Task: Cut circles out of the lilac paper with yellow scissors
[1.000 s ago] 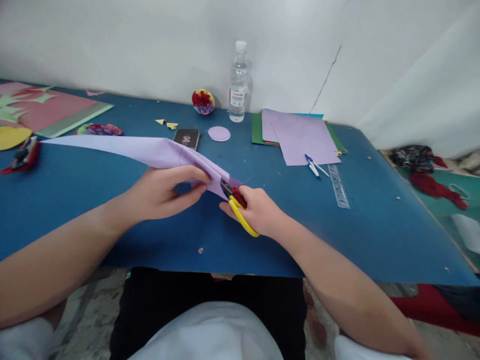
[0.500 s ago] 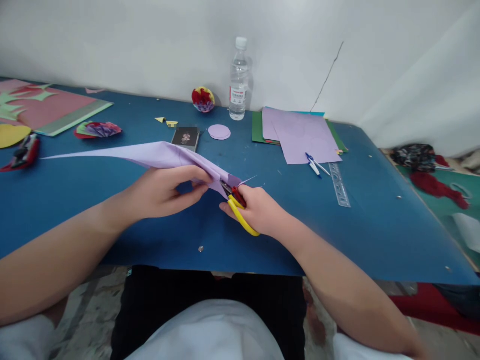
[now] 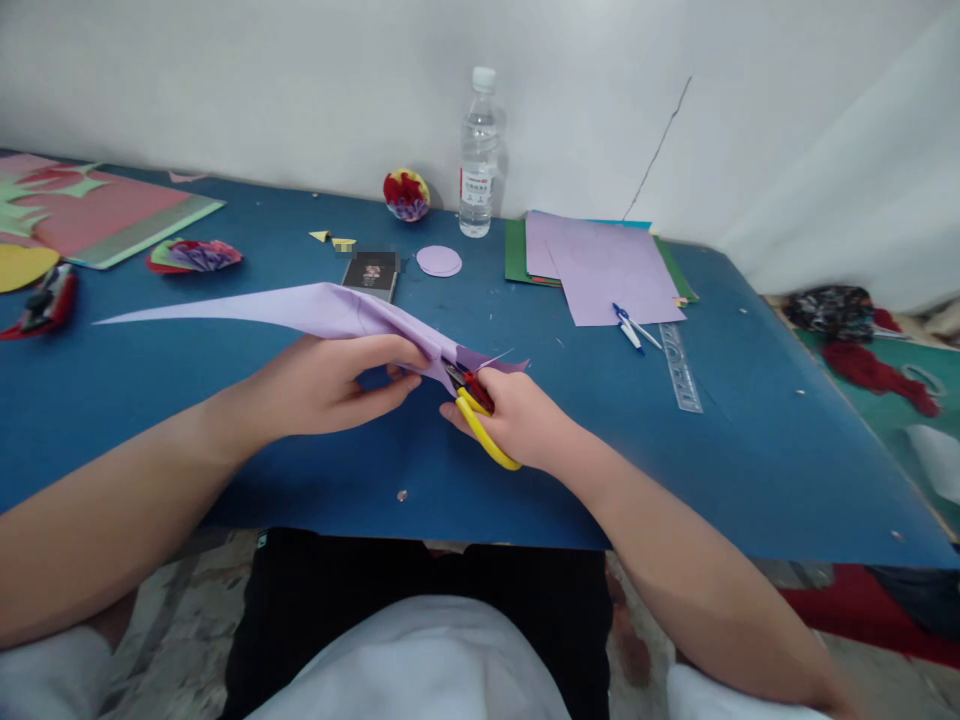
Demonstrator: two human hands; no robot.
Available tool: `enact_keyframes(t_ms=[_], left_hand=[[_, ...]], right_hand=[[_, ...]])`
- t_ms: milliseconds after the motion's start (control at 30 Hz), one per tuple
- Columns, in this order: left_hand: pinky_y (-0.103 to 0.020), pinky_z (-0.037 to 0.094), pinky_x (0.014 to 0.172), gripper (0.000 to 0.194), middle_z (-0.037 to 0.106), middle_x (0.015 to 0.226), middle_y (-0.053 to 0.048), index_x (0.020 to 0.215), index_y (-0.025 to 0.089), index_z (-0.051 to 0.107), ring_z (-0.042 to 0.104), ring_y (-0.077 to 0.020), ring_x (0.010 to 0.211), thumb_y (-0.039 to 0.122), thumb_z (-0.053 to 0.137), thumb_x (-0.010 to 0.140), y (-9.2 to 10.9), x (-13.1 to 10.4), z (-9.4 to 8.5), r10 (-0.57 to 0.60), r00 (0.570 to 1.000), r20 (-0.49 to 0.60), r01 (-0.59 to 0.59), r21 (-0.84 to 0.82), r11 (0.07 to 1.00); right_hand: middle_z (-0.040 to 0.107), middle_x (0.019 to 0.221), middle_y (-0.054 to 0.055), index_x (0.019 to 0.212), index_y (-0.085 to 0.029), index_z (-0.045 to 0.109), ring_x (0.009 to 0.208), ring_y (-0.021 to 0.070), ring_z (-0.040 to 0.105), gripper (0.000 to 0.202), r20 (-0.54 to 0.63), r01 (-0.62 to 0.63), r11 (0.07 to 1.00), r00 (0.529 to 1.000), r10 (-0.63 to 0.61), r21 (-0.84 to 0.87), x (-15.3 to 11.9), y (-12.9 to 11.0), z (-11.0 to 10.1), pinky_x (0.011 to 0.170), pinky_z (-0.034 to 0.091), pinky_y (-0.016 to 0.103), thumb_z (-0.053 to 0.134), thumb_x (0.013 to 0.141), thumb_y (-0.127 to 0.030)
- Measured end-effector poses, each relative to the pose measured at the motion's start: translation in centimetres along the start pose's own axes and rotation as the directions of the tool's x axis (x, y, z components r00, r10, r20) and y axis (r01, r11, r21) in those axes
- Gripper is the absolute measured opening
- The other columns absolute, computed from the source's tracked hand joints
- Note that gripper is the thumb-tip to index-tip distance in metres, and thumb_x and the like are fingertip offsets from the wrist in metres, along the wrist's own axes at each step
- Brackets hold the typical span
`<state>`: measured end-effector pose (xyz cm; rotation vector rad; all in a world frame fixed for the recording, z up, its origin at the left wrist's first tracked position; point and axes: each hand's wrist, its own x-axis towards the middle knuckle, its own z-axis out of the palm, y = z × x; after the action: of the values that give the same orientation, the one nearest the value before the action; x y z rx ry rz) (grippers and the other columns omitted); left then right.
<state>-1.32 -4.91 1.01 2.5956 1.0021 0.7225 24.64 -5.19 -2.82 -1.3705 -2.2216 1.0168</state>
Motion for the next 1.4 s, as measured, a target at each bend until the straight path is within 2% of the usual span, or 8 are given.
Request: enact_keyframes(t_ms=[167,367,533,667,967,1200,1400], left_hand=[[-0.022,0.052,0.069,0.019,0.083,0.097,-0.003,0.113,0.02,0.076,0.075,-0.0145,0.075,0.026,0.063,0.101,0.0,0.06,0.04,0.0,1.0,-0.002,0.0,0.01,1.0],[-0.024,0.055,0.074,0.021,0.083,0.099,-0.003,0.114,0.021,0.076,0.078,-0.0168,0.083,0.028,0.062,0.101,-0.03,0.04,-0.04,-0.023,1.0,0.007,0.023,-0.002,1.0],[-0.023,0.054,0.07,0.02,0.082,0.095,-0.002,0.114,0.02,0.076,0.076,-0.0151,0.077,0.027,0.063,0.101,-0.07,-0.05,0.03,-0.028,0.999,-0.016,0.028,-0.001,1.0],[-0.023,0.055,0.072,0.019,0.082,0.096,-0.003,0.113,0.021,0.077,0.077,-0.0157,0.08,0.027,0.063,0.1,-0.01,0.0,0.08,-0.021,0.999,-0.031,0.021,-0.023,1.0],[-0.022,0.053,0.067,0.02,0.081,0.093,-0.002,0.113,0.02,0.077,0.074,-0.0137,0.073,0.026,0.064,0.1,-0.09,-0.07,0.1,-0.022,0.999,-0.027,0.022,-0.007,1.0],[-0.023,0.055,0.073,0.02,0.083,0.097,-0.003,0.113,0.021,0.077,0.077,-0.0163,0.081,0.027,0.063,0.1,0.07,0.01,0.04,-0.035,0.999,-0.022,0.034,-0.005,0.999],[-0.022,0.054,0.07,0.019,0.083,0.098,-0.004,0.113,0.019,0.077,0.077,-0.0153,0.08,0.024,0.064,0.1,-0.05,0.0,-0.04,0.002,0.999,-0.036,-0.003,-0.01,1.0]], right_hand=[[0.054,0.071,-0.001,0.077,-0.026,0.042,0.061,0.0156,0.043,0.05,0.013,0.014,1.0,1.0,-0.014,0.01,0.05,0.11,-0.1,0.058,0.032,0.032,0.059,0.092,-0.071],[0.054,0.069,-0.002,0.078,-0.025,0.045,0.061,0.0153,0.042,0.047,0.009,0.009,0.999,1.0,-0.01,0.044,0.02,0.07,-0.02,0.058,0.031,0.031,0.061,0.092,-0.067],[0.054,0.069,-0.002,0.081,-0.025,0.049,0.062,0.0162,0.044,0.043,0.026,-0.007,0.995,1.0,0.004,0.098,-0.03,-0.04,0.03,0.058,0.033,0.03,0.063,0.09,-0.065],[0.055,0.07,-0.002,0.08,-0.025,0.049,0.06,0.0152,0.043,0.045,0.023,-0.004,0.993,1.0,0.001,0.115,-0.05,-0.05,0.14,0.056,0.032,0.03,0.064,0.09,-0.066],[0.054,0.069,-0.003,0.078,-0.025,0.047,0.059,0.0143,0.042,0.049,-0.003,-0.002,0.994,1.0,0.003,0.108,-0.04,-0.17,0.15,0.056,0.033,0.03,0.066,0.088,-0.069],[0.056,0.069,-0.002,0.077,-0.025,0.047,0.06,0.0145,0.042,0.049,-0.013,0.001,0.995,1.0,0.0,0.101,0.0,-0.14,0.17,0.057,0.034,0.031,0.066,0.088,-0.069],[0.055,0.069,-0.003,0.078,-0.025,0.047,0.059,0.0145,0.042,0.048,-0.009,0.002,0.995,1.0,-0.001,0.104,0.02,-0.14,0.22,0.057,0.033,0.031,0.066,0.088,-0.068]])
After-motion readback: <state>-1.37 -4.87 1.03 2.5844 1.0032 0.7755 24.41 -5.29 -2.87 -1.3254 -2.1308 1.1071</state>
